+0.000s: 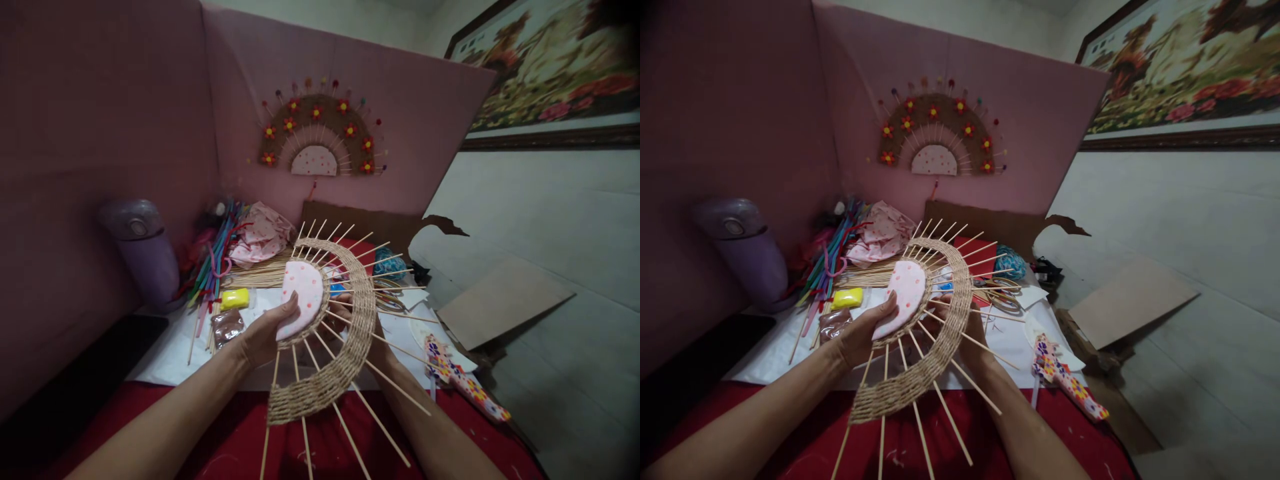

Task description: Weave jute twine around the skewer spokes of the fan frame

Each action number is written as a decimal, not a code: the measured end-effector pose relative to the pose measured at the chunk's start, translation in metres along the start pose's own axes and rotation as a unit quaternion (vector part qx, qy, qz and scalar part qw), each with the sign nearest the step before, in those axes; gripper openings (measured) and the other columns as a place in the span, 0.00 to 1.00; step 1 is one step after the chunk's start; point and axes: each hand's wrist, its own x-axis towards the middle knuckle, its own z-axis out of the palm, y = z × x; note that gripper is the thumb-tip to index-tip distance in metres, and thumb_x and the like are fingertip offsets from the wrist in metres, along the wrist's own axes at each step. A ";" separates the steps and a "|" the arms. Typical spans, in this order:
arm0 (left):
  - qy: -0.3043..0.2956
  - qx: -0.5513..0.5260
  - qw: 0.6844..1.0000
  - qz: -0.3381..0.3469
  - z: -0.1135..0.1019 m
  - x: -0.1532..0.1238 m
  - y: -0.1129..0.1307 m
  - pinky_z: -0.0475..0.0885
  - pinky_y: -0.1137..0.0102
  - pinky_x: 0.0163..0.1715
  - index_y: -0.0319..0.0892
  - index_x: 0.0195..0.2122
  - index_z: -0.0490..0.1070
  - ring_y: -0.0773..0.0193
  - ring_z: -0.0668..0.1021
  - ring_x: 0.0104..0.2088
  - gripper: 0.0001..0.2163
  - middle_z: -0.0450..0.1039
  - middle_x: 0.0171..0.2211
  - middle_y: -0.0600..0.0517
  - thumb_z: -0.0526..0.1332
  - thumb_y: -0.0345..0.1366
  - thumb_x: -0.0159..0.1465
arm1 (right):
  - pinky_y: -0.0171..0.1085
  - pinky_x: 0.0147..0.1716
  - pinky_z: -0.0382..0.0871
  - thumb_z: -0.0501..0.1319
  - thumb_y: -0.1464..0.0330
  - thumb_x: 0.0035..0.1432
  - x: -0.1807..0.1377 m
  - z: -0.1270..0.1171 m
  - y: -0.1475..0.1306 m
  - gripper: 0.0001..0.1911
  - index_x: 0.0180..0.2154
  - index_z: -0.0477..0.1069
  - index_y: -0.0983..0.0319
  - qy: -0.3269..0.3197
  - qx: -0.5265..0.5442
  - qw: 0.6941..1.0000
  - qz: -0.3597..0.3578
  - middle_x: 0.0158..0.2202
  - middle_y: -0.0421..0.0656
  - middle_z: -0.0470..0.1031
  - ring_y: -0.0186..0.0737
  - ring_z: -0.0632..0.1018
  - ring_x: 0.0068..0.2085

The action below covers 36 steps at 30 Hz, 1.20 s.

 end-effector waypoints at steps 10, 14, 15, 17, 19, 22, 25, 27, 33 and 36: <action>-0.014 -0.007 1.000 0.011 -0.002 0.002 -0.002 0.70 0.65 0.41 0.32 0.45 0.70 0.56 0.78 0.34 0.19 0.77 0.33 0.42 0.57 0.42 0.59 | 0.35 0.24 0.72 0.66 0.64 0.43 -0.005 0.007 -0.010 0.06 0.24 0.74 0.60 -0.004 -0.008 1.000 0.012 0.22 0.40 0.74 0.38 0.76 0.24; -0.018 -0.003 1.000 0.017 -0.007 0.004 -0.004 0.70 0.65 0.41 0.32 0.43 0.71 0.57 0.78 0.34 0.19 0.77 0.33 0.42 0.58 0.43 0.59 | 0.38 0.28 0.74 0.65 0.64 0.44 -0.006 0.008 -0.012 0.07 0.27 0.75 0.61 -0.002 -0.028 1.000 0.003 0.25 0.42 0.76 0.43 0.78 0.31; -0.015 -0.001 1.000 0.019 -0.008 0.005 -0.004 0.70 0.65 0.40 0.32 0.42 0.71 0.57 0.78 0.34 0.18 0.77 0.33 0.42 0.58 0.43 0.58 | 0.39 0.30 0.74 0.65 0.64 0.44 -0.006 0.008 -0.012 0.07 0.27 0.75 0.61 -0.002 -0.030 1.000 0.000 0.27 0.43 0.77 0.43 0.78 0.32; -0.008 0.004 1.000 0.018 -0.009 0.005 -0.005 0.70 0.65 0.40 0.32 0.41 0.72 0.57 0.79 0.32 0.18 0.77 0.32 0.42 0.58 0.43 0.58 | 0.39 0.31 0.74 0.66 0.64 0.43 -0.006 0.008 -0.011 0.07 0.26 0.74 0.61 0.002 -0.024 1.000 -0.001 0.27 0.43 0.77 0.42 0.78 0.32; -0.007 0.007 1.000 0.012 -0.009 0.005 -0.005 0.70 0.64 0.40 0.31 0.40 0.72 0.56 0.79 0.33 0.18 0.77 0.31 0.41 0.58 0.44 0.58 | 0.39 0.29 0.74 0.66 0.64 0.42 -0.005 0.008 -0.008 0.08 0.27 0.74 0.61 0.007 -0.004 1.000 0.006 0.26 0.41 0.76 0.40 0.78 0.29; -0.022 0.006 1.000 0.005 -0.008 0.005 -0.005 0.70 0.63 0.41 0.30 0.41 0.72 0.54 0.78 0.34 0.19 0.76 0.32 0.39 0.58 0.44 0.58 | 0.39 0.25 0.73 0.67 0.62 0.41 -0.003 0.007 -0.003 0.10 0.25 0.72 0.60 0.013 0.008 1.000 0.021 0.22 0.40 0.75 0.38 0.76 0.24; -0.031 0.001 1.000 -0.001 -0.009 0.005 -0.005 0.70 0.61 0.41 0.31 0.42 0.71 0.53 0.78 0.35 0.20 0.77 0.32 0.40 0.58 0.44 0.58 | 0.39 0.24 0.72 0.67 0.61 0.40 -0.002 0.008 -0.002 0.10 0.23 0.71 0.59 0.014 -0.003 1.000 0.016 0.21 0.40 0.73 0.38 0.75 0.23; -0.037 -0.003 0.999 -0.008 -0.011 0.005 -0.006 0.70 0.61 0.41 0.32 0.43 0.71 0.53 0.78 0.35 0.20 0.77 0.32 0.40 0.57 0.44 0.59 | 0.39 0.24 0.72 0.66 0.61 0.40 -0.003 0.008 -0.003 0.10 0.22 0.71 0.59 0.015 -0.008 1.000 0.009 0.21 0.40 0.73 0.37 0.74 0.23; -0.044 -0.022 0.998 -0.026 -0.009 0.003 -0.006 0.70 0.60 0.40 0.31 0.43 0.71 0.53 0.79 0.34 0.20 0.77 0.32 0.40 0.56 0.44 0.59 | 0.39 0.23 0.72 0.66 0.61 0.40 -0.008 0.011 -0.009 0.10 0.22 0.72 0.60 0.009 -0.026 1.000 0.003 0.22 0.41 0.73 0.39 0.74 0.24; -0.045 -0.029 0.998 -0.036 -0.009 0.003 -0.006 0.70 0.60 0.39 0.32 0.43 0.71 0.53 0.79 0.33 0.20 0.77 0.32 0.41 0.55 0.45 0.60 | 0.39 0.25 0.72 0.66 0.61 0.42 -0.008 0.010 -0.007 0.09 0.21 0.72 0.59 -0.005 -0.031 0.999 -0.007 0.22 0.41 0.73 0.39 0.74 0.25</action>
